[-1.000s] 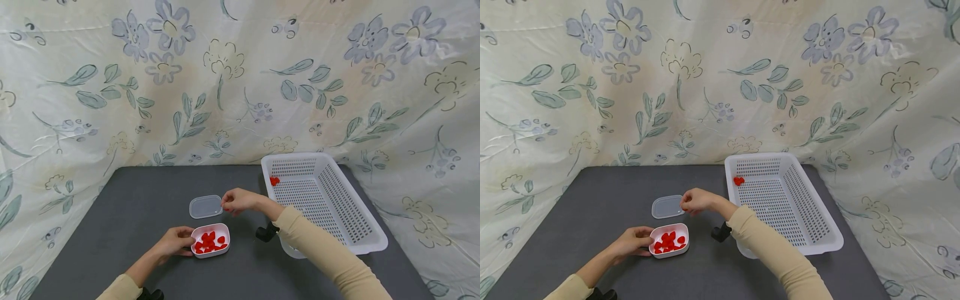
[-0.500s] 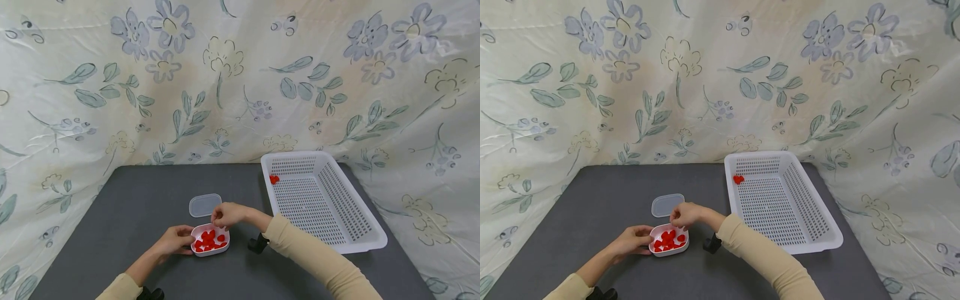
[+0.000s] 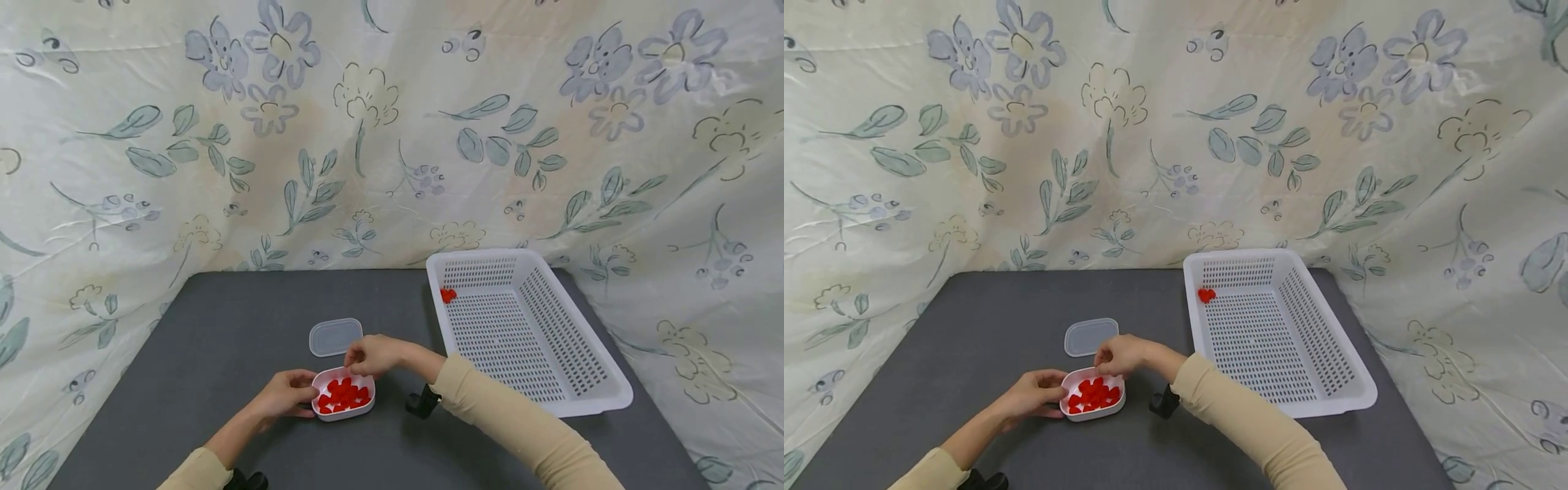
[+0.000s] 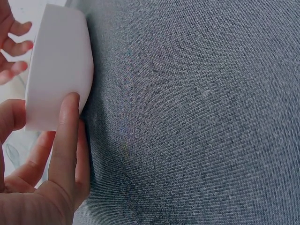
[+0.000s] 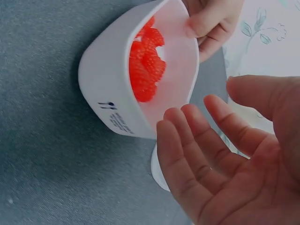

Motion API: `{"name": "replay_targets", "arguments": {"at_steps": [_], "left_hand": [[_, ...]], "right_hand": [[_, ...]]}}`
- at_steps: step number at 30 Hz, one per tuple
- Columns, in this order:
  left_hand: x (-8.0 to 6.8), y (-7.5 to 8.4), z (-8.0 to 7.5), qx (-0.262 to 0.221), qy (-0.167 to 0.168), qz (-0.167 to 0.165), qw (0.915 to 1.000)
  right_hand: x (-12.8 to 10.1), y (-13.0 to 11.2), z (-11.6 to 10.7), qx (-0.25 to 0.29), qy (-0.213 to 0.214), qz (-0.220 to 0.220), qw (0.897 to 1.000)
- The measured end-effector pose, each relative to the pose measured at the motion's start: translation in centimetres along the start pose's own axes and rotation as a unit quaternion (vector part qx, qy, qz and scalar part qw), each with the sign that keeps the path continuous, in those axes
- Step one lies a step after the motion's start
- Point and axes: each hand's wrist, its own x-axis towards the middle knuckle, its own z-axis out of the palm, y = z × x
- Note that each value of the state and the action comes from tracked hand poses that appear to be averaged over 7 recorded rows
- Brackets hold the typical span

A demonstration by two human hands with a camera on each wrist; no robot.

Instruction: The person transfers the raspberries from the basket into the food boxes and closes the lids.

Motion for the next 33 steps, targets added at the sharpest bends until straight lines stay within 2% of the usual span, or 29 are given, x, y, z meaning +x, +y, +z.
{"name": "replay_targets", "arguments": {"at_steps": [4, 7, 11, 15, 25, 33], "left_hand": [[0.0, 0.0, 0.0, 0.004, 0.005, -0.005, 1.0000], [0.0, -0.1, 0.0, 0.002, 0.003, -0.003, 1.0000], [0.0, -0.1, 0.0, 0.001, 0.001, -0.001, 1.0000], [-0.1, -0.1, 0.0, 0.001, 0.000, 0.003, 1.0000], [0.1, -0.1, -0.1, 0.006, 0.001, 0.002, 1.0000], [0.6, -0.4, -0.2, 0.011, 0.000, 0.000, 0.9999]], "right_hand": [[-0.3, 0.0, -1.1, -0.015, 0.013, -0.023, 1.000], [-0.5, -0.1, -2.3, -0.040, 0.042, -0.050, 0.997], [-1.0, 0.1, -4.1, -0.055, 0.106, -0.071, 0.990], [-1.5, 0.6, -6.1, -0.054, 0.179, -0.079, 0.979], [-2.4, 3.5, -10.8, -0.006, 0.300, -0.031, 0.953], [-3.1, 6.6, -12.5, 0.008, 0.337, 0.000, 0.941]]}}
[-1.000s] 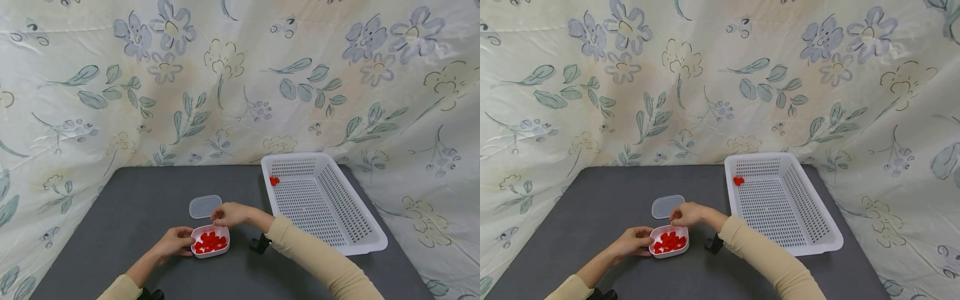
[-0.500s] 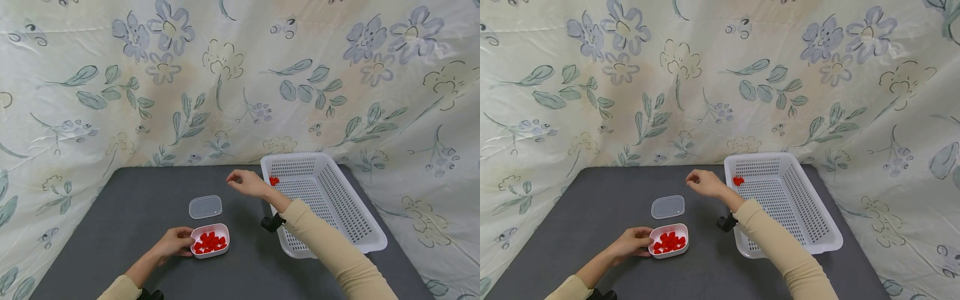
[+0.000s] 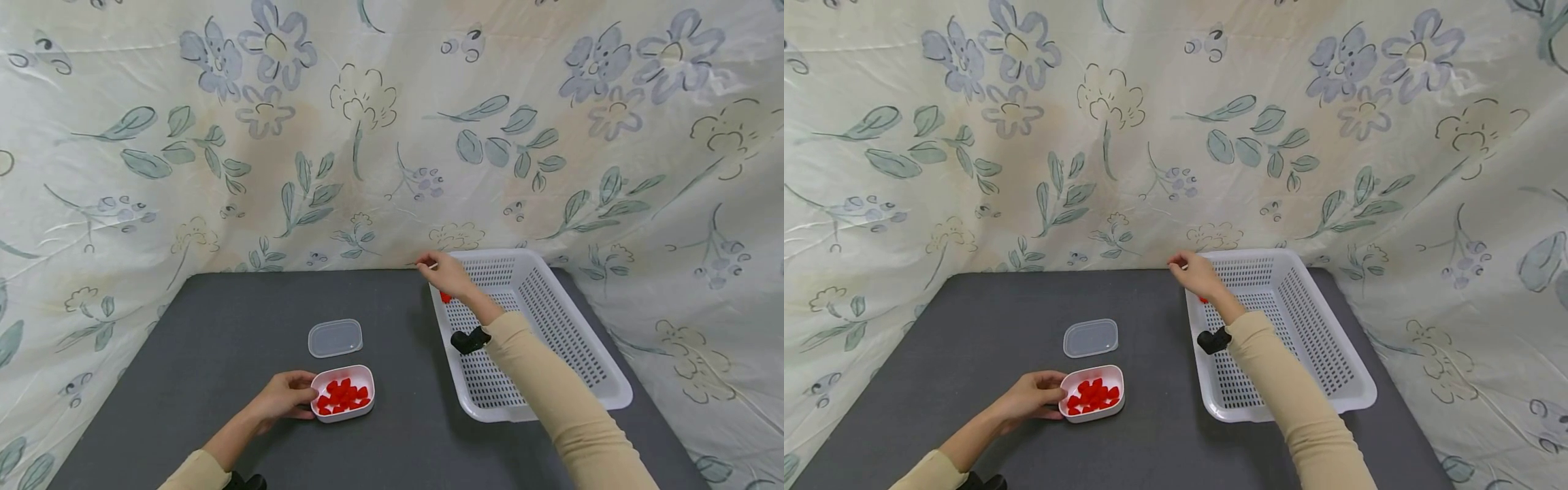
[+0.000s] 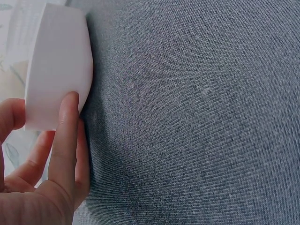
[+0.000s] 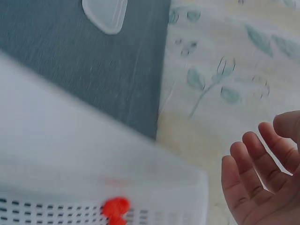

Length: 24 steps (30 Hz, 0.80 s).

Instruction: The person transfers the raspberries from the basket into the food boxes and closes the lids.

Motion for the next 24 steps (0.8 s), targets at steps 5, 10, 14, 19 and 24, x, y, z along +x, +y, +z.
{"name": "replay_targets", "arguments": {"at_steps": [5, 10, 14, 19, 24], "left_hand": [[-0.1, -0.2, 0.2, 0.005, 0.002, 0.004, 1.0000], [-0.3, -0.3, 0.2, 0.002, 0.001, 0.006, 1.0000], [-0.5, -0.4, 0.0, -0.002, -0.002, 0.003, 1.0000], [-0.6, -0.5, -0.2, -0.005, -0.008, -0.001, 1.0000], [-0.7, -0.6, -0.3, -0.002, -0.009, 0.000, 1.0000]], "right_hand": [[-0.2, 1.8, -0.5, -0.017, 0.023, 0.017, 0.999], [-0.5, 3.6, -0.8, -0.026, 0.032, 0.043, 0.998], [-0.9, 4.9, -0.7, -0.031, 0.024, 0.083, 0.996], [-1.4, 6.6, -0.1, -0.018, 0.015, 0.128, 0.991], [-2.0, 8.2, 0.6, 0.002, 0.013, 0.182, 0.983]]}}
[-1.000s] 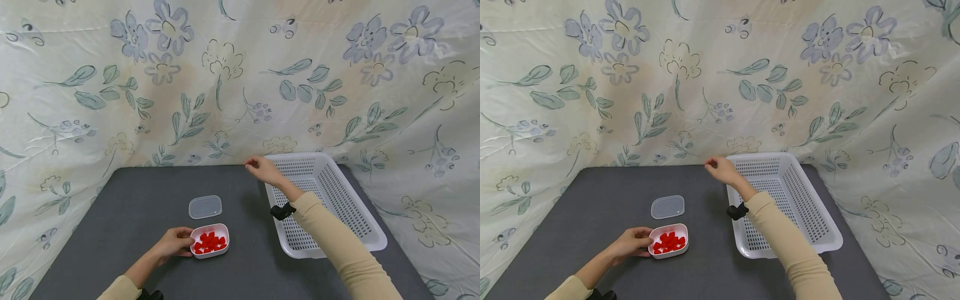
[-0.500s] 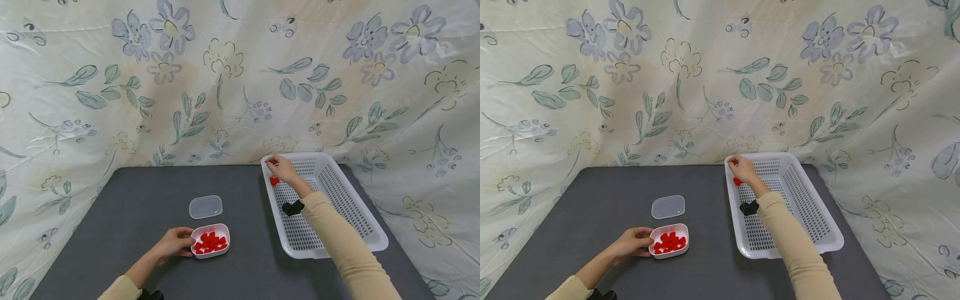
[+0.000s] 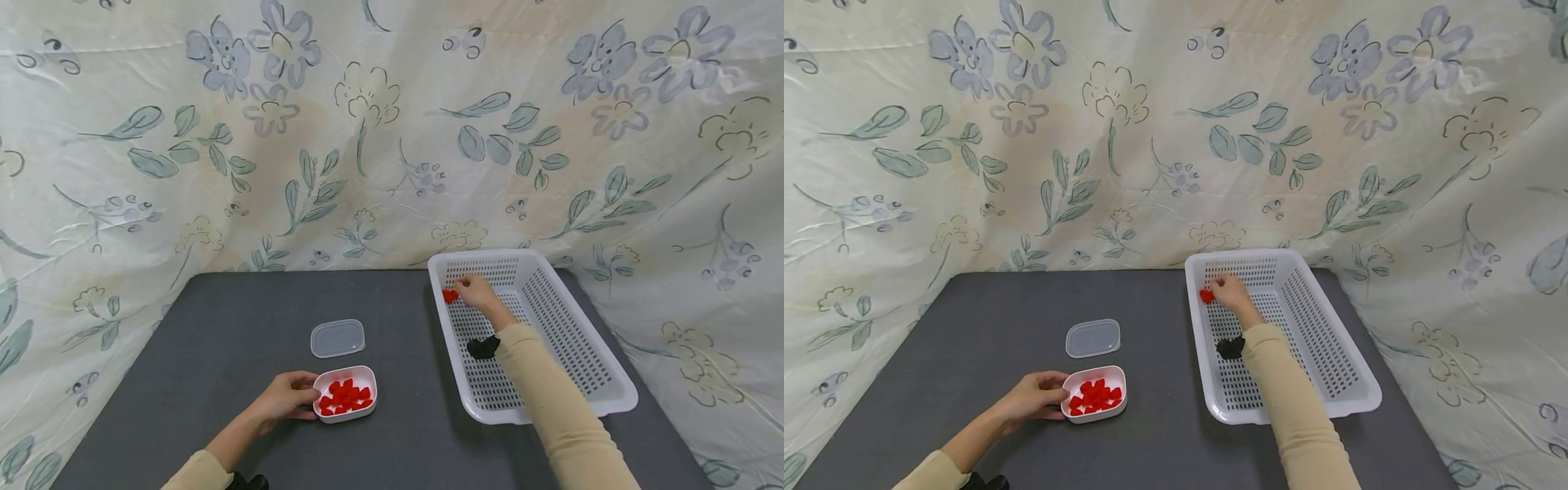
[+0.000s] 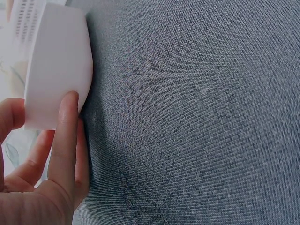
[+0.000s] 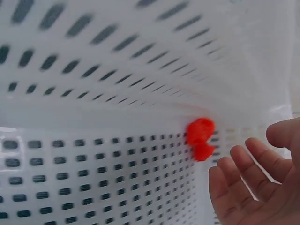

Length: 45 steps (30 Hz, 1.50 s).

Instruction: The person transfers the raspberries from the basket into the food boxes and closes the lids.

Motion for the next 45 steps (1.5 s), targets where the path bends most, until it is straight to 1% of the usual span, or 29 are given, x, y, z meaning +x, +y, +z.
{"name": "replay_targets", "arguments": {"at_steps": [1, 5, 8, 12, 18, 22, 31, 37, 45], "left_hand": [[0.0, 0.0, 0.0, 0.001, 0.001, -0.001, 1.0000], [0.1, 0.0, 0.0, 0.006, 0.006, -0.003, 1.0000], [0.1, 0.0, 0.0, 0.009, 0.007, -0.004, 0.9999], [0.2, 0.0, 0.0, 0.009, 0.006, -0.004, 0.9999], [0.2, 0.0, 0.0, 0.001, 0.002, 0.000, 1.0000], [0.3, -0.1, 0.1, -0.005, -0.003, 0.003, 1.0000], [0.5, -0.1, 0.0, -0.001, -0.004, 0.006, 1.0000], [0.6, -0.1, -0.2, -0.004, -0.005, 0.002, 1.0000], [0.7, 0.1, -0.4, -0.005, -0.008, 0.000, 1.0000]], "right_hand": [[0.1, 0.4, 0.1, -0.002, 0.002, 0.010, 1.000], [0.3, 1.7, 0.5, 0.005, -0.015, 0.043, 0.999], [0.2, 2.1, 0.8, 0.023, -0.031, 0.059, 0.997], [0.1, 2.3, 1.2, 0.037, -0.032, 0.060, 0.997], [0.5, 2.7, 1.6, 0.031, -0.037, 0.063, 0.997], [0.8, 2.9, 1.6, 0.037, -0.041, 0.070, 0.996], [1.0, 2.7, 1.8, 0.052, -0.043, 0.073, 0.995], [0.9, 2.3, 2.0, 0.078, -0.044, 0.076, 0.993], [1.1, 2.0, 2.1, 0.141, -0.069, 0.100, 0.983]]}}
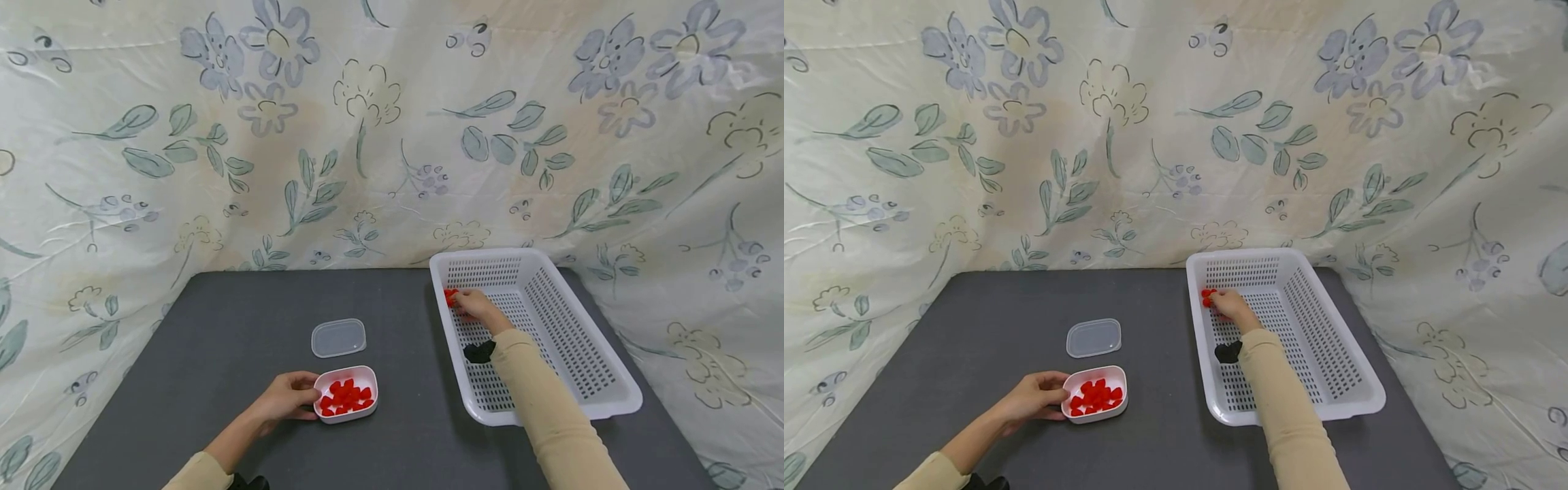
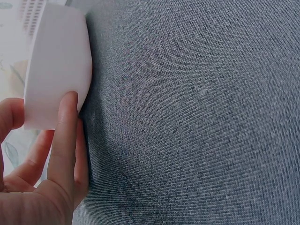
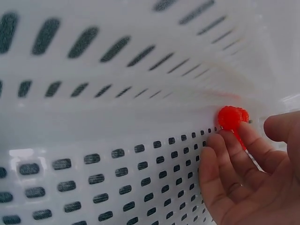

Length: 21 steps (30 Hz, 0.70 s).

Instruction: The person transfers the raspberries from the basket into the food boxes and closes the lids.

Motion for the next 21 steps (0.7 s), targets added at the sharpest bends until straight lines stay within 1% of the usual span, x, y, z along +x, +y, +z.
{"name": "replay_targets", "arguments": {"at_steps": [5, 10, 17, 21], "left_hand": [[-0.20, 0.09, 0.01, 0.001, 0.001, -0.001, 1.0000], [-0.20, 0.11, 0.05, 0.002, 0.001, -0.002, 1.0000], [-0.05, 0.08, 0.07, 0.004, 0.003, -0.001, 1.0000], [-0.04, 0.08, 0.01, 0.006, 0.003, -0.001, 1.0000]], "right_hand": [[-0.01, -0.04, -0.09, 0.029, -0.012, 0.004, 1.000], [-0.16, -0.02, -0.29, 0.058, -0.028, 0.022, 0.998], [-0.35, -0.10, -0.48, 0.119, -0.075, 0.037, 0.989], [-0.10, -0.04, -0.52, 0.154, -0.088, 0.048, 0.983]]}}
